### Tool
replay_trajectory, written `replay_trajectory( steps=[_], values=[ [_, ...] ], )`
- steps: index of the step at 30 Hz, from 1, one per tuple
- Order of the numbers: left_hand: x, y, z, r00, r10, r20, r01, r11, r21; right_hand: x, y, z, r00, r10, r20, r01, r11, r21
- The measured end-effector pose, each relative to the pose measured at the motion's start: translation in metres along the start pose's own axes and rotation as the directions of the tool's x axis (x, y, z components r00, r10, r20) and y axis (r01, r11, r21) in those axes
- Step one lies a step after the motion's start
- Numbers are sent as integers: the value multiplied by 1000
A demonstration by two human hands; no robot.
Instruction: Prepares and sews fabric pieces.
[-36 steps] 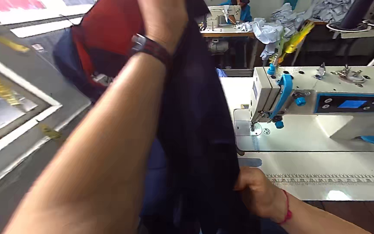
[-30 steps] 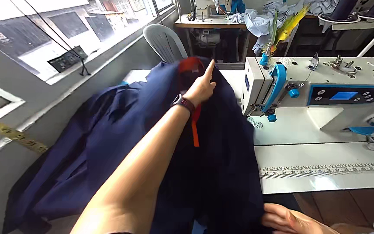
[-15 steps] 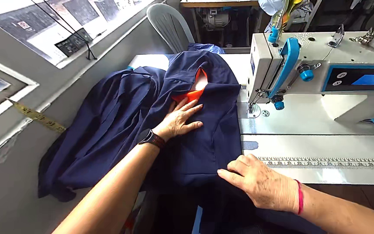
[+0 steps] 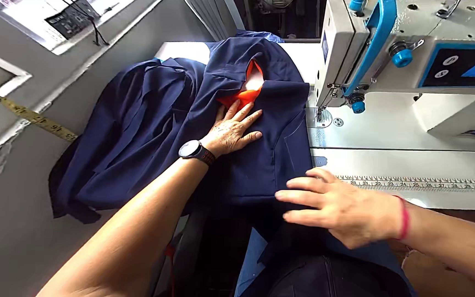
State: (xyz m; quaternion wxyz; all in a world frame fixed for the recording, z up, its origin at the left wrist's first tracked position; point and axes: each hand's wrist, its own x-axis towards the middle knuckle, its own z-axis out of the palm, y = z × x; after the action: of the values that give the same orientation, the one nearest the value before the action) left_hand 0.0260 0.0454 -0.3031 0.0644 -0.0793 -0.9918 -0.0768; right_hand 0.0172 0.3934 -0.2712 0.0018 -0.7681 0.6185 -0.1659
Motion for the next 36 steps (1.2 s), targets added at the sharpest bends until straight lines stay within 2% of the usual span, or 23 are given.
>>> replay_trajectory(
  steps=[2, 4, 6, 8, 9, 11, 12, 13, 14, 15, 17, 18, 20, 23, 26, 28, 30, 31, 32, 33, 34, 35, 36],
  values=[
    [-3, 2, -1, 1000, -23, -6, 23, 1000, -14, 23, 5, 14, 997, -62, 34, 63, 998, -21],
    [-7, 3, -1, 1000, -21, -21, 21, 1000, -10, 28, 10, 13, 999, -42, 23, 44, 997, -61],
    [-12, 4, -1, 999, 13, -42, -13, 1000, 3, 10, 16, -3, 1000, 2, -18, -3, 996, -89],
    [-21, 4, 1, 997, 54, -50, -54, 998, 16, -31, 19, -25, 994, 112, -5, -111, 992, 57],
    [-26, 6, 1, 997, 66, -38, -65, 998, 19, -55, 16, -37, 973, 198, 121, -219, 956, 194],
    [-29, 6, -1, 998, 59, -22, -59, 998, 22, -84, 9, -60, 828, 281, 485, -504, 753, 424],
    [-27, 7, -1, 999, 44, -31, -43, 999, 20, -89, 6, -63, 803, 267, 532, -550, 674, 493],
    [-25, 12, -1, 998, 27, -53, -26, 999, 19, -91, 2, -59, 862, 266, 432, -487, 672, 559],
    [-21, 21, -2, 995, 18, -98, -15, 999, 29, -86, 0, -53, 921, 295, 254, -390, 715, 581],
    [-14, 33, -3, 986, 24, -165, -17, 999, 43, -74, 0, -44, 939, 338, 60, -317, 786, 530],
    [4, 61, -5, 965, 77, -249, -73, 997, 26, -42, 11, -19, 884, 398, -245, -327, 901, 284],
    [15, 72, -2, 960, 123, -250, -127, 992, 3, -25, 20, -3, 853, 401, -334, -366, 916, 165],
    [40, 80, 8, 961, 168, -218, -187, 980, -67, 2, 36, 26, 829, 422, -368, -443, 896, 29],
    [67, 61, 19, 989, 57, -133, -71, 992, -101, 12, 44, 57, 812, 487, -322, -546, 828, -126],
    [92, 42, 18, 999, -12, -40, 8, 994, -110, -2, 48, 54, 781, 552, -292, -613, 768, -186],
    [114, 50, 20, 999, 10, -45, -16, 989, -146, -21, 58, 45, 753, 584, -303, -646, 744, -171],
    [142, 69, 18, 999, -3, -44, -10, 960, -280, -45, 69, 33, 718, 630, -296, -683, 719, -128],
    [160, 76, 24, 994, -32, -107, -18, 902, -432, -58, 72, 27, 700, 653, -291, -704, 699, -125],
    [182, 77, 38, 972, -80, -223, -75, 789, -610, -72, 73, 22, 684, 671, -288, -722, 678, -136],
    [202, 77, 49, 946, -143, -292, -157, 585, -796, -85, 74, 18, 670, 682, -292, -737, 656, -160],
    [217, 78, 54, 936, -187, -299, -230, 320, -919, -98, 73, 16, 660, 688, -300, -749, 635, -192],
    [227, 78, 55, 942, -217, -257, -247, 73, -966, -107, 72, 13, 651, 696, -302, -759, 610, -229],
    [232, 78, 54, 949, -230, -217, -243, -90, -966, -114, 71, 11, 644, 705, -298, -765, 589, -261]
  ],
)
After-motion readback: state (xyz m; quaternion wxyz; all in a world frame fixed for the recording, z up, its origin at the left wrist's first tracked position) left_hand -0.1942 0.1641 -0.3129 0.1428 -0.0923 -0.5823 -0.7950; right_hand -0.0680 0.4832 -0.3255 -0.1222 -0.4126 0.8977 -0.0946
